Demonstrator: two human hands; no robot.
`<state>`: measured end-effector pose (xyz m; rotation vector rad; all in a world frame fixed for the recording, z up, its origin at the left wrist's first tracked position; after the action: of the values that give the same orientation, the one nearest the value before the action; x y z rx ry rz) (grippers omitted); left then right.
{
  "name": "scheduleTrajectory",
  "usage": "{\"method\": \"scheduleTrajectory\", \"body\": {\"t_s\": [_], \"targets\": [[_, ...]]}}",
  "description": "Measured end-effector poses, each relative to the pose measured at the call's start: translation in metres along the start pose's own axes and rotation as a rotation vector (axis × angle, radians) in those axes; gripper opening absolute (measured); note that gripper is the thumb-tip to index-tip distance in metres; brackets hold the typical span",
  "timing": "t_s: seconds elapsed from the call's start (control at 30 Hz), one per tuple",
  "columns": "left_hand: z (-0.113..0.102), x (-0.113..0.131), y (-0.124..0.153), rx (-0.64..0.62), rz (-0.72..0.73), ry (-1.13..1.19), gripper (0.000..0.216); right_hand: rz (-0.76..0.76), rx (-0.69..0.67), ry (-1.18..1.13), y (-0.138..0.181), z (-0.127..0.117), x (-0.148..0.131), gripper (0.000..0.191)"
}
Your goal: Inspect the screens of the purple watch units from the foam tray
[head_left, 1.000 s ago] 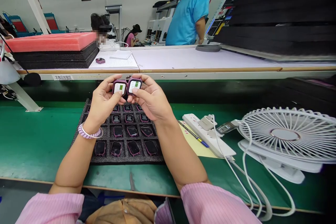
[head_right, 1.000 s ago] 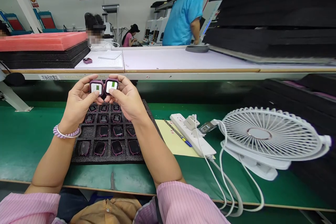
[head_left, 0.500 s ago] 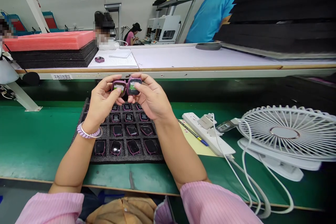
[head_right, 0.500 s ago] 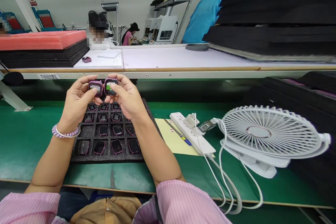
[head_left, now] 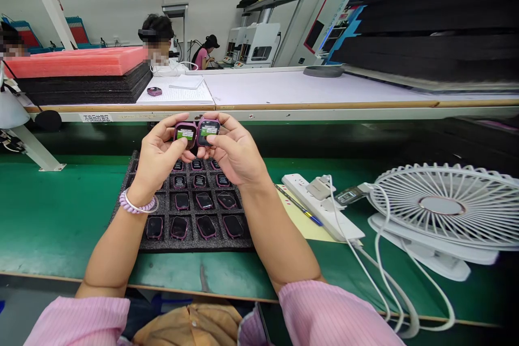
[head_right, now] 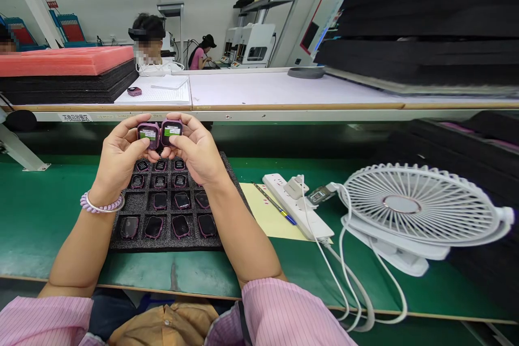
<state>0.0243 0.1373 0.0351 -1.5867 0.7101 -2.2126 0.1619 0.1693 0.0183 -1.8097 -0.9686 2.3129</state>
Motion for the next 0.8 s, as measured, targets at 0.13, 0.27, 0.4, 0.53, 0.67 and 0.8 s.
{"method": "scheduleTrajectory", "body": {"t_s": [0.13,0.27,0.4,0.53,0.67,0.8], "targets": [[0.0005,0.0005,0.0003,0.002,0.003,-0.008,0.049,-0.006,0.004,0.014,0.0001,-0.0006,0.0008,0.048],[-0.0002,0.0009,0.0003,0.003,-0.002,-0.02,0.049,-0.021,0.001,0.037,0.0005,-0.0001,-0.0014,0.047],[0.0001,0.0012,-0.0002,-0.008,-0.001,-0.007,0.045,-0.008,0.003,0.036,0.0006,0.0004,-0.0016,0.046],[-0.0001,0.0009,0.0001,-0.003,-0.01,-0.015,0.037,-0.006,-0.003,0.022,0.0003,0.0021,-0.0014,0.045],[-0.0014,0.0005,0.0008,0.018,-0.014,-0.034,0.039,0.003,0.009,0.01,0.0002,0.0018,-0.001,0.045],[-0.0022,-0.0001,0.0009,0.027,-0.022,-0.03,0.041,0.004,0.008,0.032,0.0004,0.0019,-0.0017,0.047]]}}
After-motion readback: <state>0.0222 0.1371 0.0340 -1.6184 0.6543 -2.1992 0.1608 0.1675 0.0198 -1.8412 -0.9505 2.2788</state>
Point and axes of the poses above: each hand's wrist, its own y-axis away from the middle knuckle, its own z-axis out of the palm, x = y × z, the point moved 9 cm from there along -y, towards the middle knuckle, and after that the axes turned 13 degrees about y, right-handed, at the moved point
